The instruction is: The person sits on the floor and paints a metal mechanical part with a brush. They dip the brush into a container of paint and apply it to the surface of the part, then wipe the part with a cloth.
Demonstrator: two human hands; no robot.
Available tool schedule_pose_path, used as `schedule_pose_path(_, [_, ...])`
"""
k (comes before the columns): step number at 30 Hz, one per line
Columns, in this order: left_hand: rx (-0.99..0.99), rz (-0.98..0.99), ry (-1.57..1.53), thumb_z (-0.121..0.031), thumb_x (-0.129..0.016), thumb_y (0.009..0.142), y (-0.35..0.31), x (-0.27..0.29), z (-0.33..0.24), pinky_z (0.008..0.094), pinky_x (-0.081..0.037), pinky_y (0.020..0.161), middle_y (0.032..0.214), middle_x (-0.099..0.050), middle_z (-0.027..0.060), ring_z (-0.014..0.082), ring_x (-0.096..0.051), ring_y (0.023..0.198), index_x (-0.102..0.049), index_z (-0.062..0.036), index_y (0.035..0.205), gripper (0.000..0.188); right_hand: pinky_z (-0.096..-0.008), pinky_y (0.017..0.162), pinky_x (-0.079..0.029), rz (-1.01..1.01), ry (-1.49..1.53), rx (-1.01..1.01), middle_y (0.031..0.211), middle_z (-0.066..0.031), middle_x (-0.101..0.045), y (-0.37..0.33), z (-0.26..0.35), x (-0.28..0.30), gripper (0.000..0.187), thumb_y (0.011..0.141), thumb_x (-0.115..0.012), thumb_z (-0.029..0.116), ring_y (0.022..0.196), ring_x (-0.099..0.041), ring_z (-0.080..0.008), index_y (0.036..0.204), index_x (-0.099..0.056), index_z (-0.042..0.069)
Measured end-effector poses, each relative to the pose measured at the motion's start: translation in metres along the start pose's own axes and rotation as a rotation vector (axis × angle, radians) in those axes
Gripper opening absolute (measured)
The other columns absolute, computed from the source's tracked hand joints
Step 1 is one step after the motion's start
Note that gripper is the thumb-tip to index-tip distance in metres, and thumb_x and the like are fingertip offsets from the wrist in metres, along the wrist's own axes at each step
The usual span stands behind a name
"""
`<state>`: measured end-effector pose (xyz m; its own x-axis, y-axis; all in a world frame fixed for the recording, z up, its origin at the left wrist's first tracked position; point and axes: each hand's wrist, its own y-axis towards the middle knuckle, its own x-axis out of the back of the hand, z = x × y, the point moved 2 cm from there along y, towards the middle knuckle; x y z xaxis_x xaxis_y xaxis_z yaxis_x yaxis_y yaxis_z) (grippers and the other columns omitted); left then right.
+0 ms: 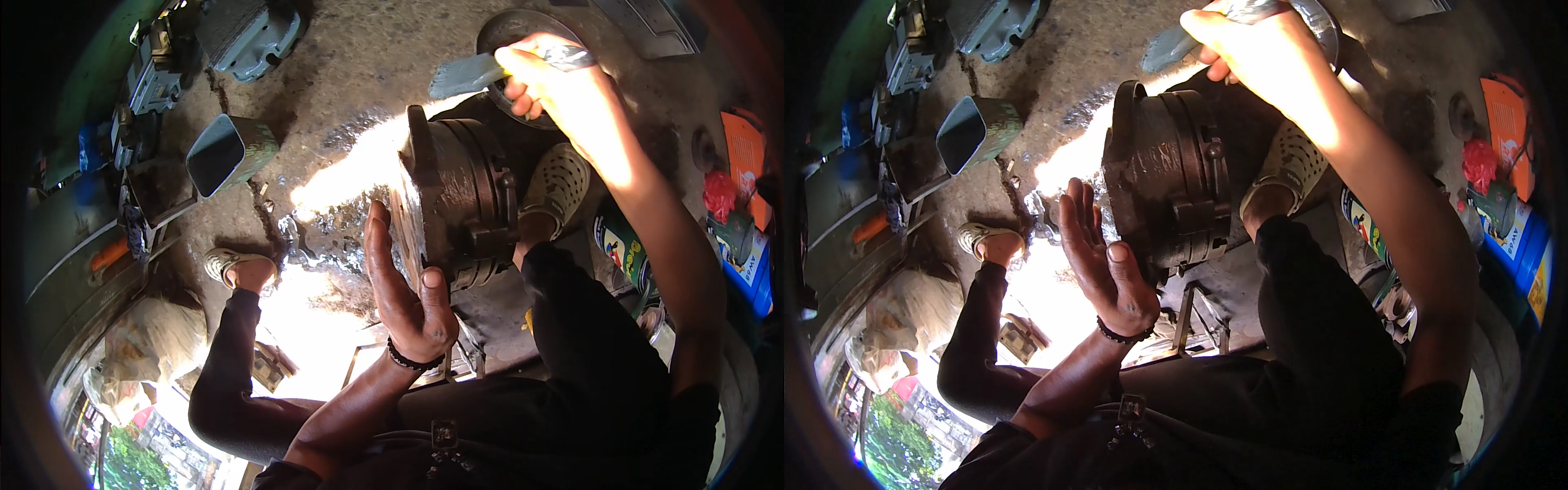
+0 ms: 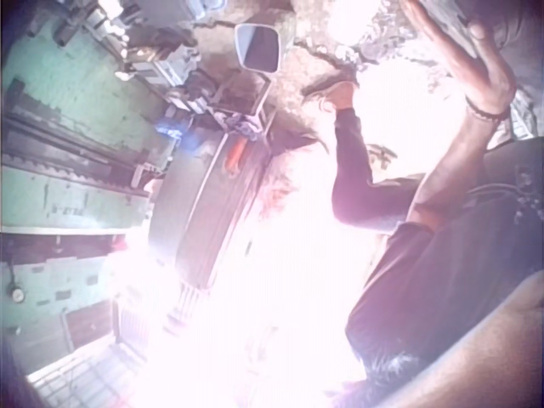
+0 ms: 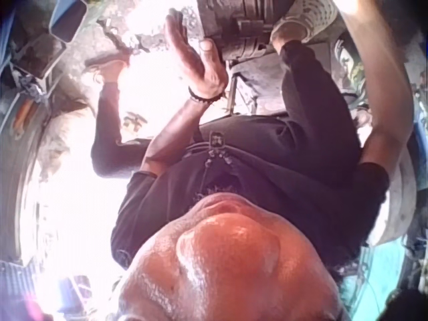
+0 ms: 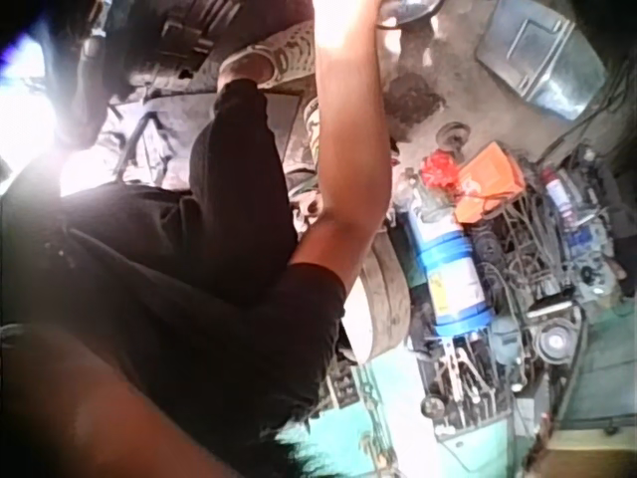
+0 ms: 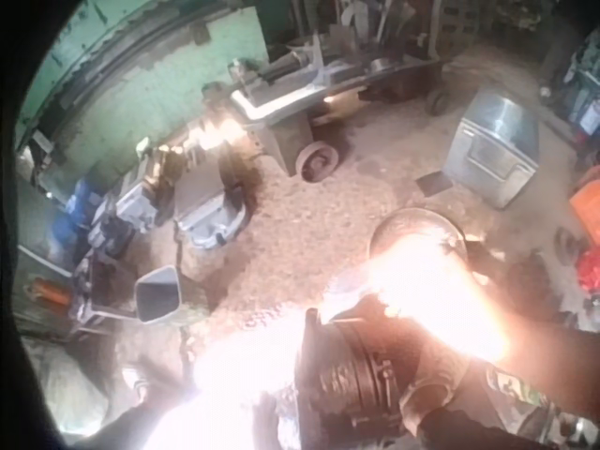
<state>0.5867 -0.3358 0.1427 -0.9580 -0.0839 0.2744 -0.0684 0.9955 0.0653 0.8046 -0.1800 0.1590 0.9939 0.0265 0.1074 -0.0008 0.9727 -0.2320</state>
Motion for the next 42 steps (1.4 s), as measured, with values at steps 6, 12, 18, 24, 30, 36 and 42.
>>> schedule_pose_path(6, [0.003, -0.005, -0.012, -0.042, -0.050, 0.102, 0.002, -0.002, -0.002, 0.0498, -0.018, 0.118, 0.159, -0.025, 0.0255, 0.0373, -0.027, 0.147, -0.013, 0.0004, 0.157, 0.079, -0.0235, 0.052, -0.049, -0.030, -0.193, -0.243, 0.069, -0.0018, -0.064, 0.018, -0.023, -0.018, 0.022, 0.091, -0.070, 0.028, 0.057, -0.061, -0.0088, 0.092, -0.067, 0.006])
schedule_pose_path(12, [0.035, -0.012, -0.030, -0.042, -0.049, 0.102, 0.002, -0.004, -0.006, 0.0500, -0.018, 0.118, 0.159, -0.025, 0.0252, 0.0377, -0.027, 0.147, -0.012, 0.0005, 0.157, 0.079, -0.0246, 0.053, -0.049, 0.096, -0.295, -0.164, 0.069, -0.0033, -0.065, 0.022, -0.019, -0.028, 0.024, 0.088, -0.069, 0.027, 0.057, -0.062, -0.0095, 0.088, -0.067, 0.003])
schedule_pose_path(18, [0.001, -0.011, -0.003, -0.043, -0.048, 0.102, 0.003, -0.005, -0.007, 0.0500, -0.019, 0.118, 0.159, -0.025, 0.0247, 0.0376, -0.029, 0.146, -0.013, 0.0004, 0.157, 0.078, -0.0254, 0.052, -0.049, 0.097, -0.220, -0.133, 0.065, -0.0033, -0.064, 0.010, -0.005, -0.027, 0.024, 0.089, -0.066, 0.027, 0.053, -0.060, -0.0099, 0.084, -0.066, 0.003])
schedule_pose_path(24, [0.008, -0.025, 0.018, -0.044, -0.049, 0.102, 0.003, -0.006, -0.009, 0.0500, -0.019, 0.118, 0.159, -0.026, 0.0248, 0.0375, -0.028, 0.146, -0.013, 0.0002, 0.156, 0.079, -0.0261, 0.050, -0.049, 0.115, -0.306, -0.103, 0.063, -0.0025, -0.063, -0.001, 0.015, -0.020, 0.025, 0.090, -0.066, 0.027, 0.051, -0.059, -0.0097, 0.082, -0.065, 0.004])
schedule_pose_path(30, [-0.005, -0.033, -0.019, -0.037, -0.049, 0.102, 0.003, -0.010, -0.014, 0.0498, -0.019, 0.118, 0.158, -0.023, 0.0281, 0.0396, -0.027, 0.146, -0.013, 0.0073, 0.154, 0.077, -0.0266, 0.050, -0.050, 0.145, -0.177, -0.030, 0.063, -0.0030, -0.062, -0.019, 0.030, -0.010, 0.026, 0.089, -0.067, 0.029, 0.051, -0.060, -0.0110, 0.080, -0.064, 0.005])
schedule_pose_path(36, [-0.007, -0.006, 0.063, -0.043, -0.047, 0.103, 0.003, -0.011, -0.017, 0.0527, -0.019, 0.118, 0.158, -0.023, 0.0283, 0.0415, -0.028, 0.146, -0.011, 0.0041, 0.155, 0.079, -0.0282, 0.054, -0.050, 0.090, -0.169, 0.021, 0.067, -0.0041, -0.062, -0.021, 0.023, -0.013, 0.025, 0.089, -0.068, 0.028, 0.057, -0.061, -0.0134, 0.080, -0.065, 0.005])
schedule_pose_path(42, [-0.026, 0.002, 0.128, -0.044, -0.045, 0.103, 0.003, -0.010, -0.018, 0.0535, -0.020, 0.117, 0.159, -0.023, 0.0279, 0.0417, -0.029, 0.145, -0.012, 0.0035, 0.155, 0.078, -0.0300, 0.058, -0.050, 0.088, -0.185, 0.035, 0.071, -0.0050, -0.063, -0.020, 0.016, -0.011, 0.023, 0.088, -0.068, 0.026, 0.062, -0.062, -0.0161, 0.081, -0.065, 0.005])
